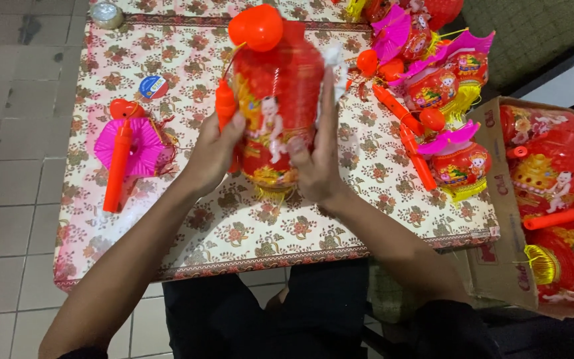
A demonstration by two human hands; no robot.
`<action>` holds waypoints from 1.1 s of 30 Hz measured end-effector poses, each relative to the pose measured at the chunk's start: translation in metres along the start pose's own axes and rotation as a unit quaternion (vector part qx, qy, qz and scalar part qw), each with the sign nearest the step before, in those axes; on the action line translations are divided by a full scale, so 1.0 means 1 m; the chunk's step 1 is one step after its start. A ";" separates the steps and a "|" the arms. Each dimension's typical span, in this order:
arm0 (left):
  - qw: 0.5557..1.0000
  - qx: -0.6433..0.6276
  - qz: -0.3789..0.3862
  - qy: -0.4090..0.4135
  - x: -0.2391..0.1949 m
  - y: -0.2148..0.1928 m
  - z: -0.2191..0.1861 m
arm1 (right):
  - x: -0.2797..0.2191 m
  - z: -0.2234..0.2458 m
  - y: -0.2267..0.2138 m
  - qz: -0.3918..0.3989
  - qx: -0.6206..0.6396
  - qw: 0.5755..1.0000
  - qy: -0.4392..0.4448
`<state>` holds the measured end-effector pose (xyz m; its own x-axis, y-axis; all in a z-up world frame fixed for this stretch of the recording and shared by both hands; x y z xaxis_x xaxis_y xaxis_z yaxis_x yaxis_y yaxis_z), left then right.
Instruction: The person assembles colorful plastic lanterns by inserting battery-powered light fixtures into the lantern bodies and wiping the exterior of one with a cloth.
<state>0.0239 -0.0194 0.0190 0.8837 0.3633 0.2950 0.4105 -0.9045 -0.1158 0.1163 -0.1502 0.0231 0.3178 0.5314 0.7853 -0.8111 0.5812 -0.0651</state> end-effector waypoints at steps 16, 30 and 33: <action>0.929 -0.368 -0.037 -0.005 0.006 -0.006 0.023 | -0.011 -0.023 -0.005 0.092 0.059 0.994 0.032; 0.950 -0.258 -0.177 0.002 0.003 -0.011 0.046 | -0.022 -0.013 0.008 0.070 -0.024 0.994 0.085; 0.971 -0.180 -0.155 0.000 0.005 -0.009 0.025 | -0.018 -0.022 -0.007 0.117 -0.081 0.989 0.038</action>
<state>0.0300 -0.0040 -0.0020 0.7304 0.6303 0.2632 0.5515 -0.7715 0.3173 0.1271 -0.1511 -0.0042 0.1712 0.7046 0.6886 -0.7802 0.5238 -0.3420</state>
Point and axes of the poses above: each hand's wrist, its own x-axis towards the middle knuckle, its own y-axis out of the palm, z = x × y, the point moved 3 cm from there along x, towards the middle knuckle, and after that the axes turned 13 degrees about x, right-handed, at the moved point
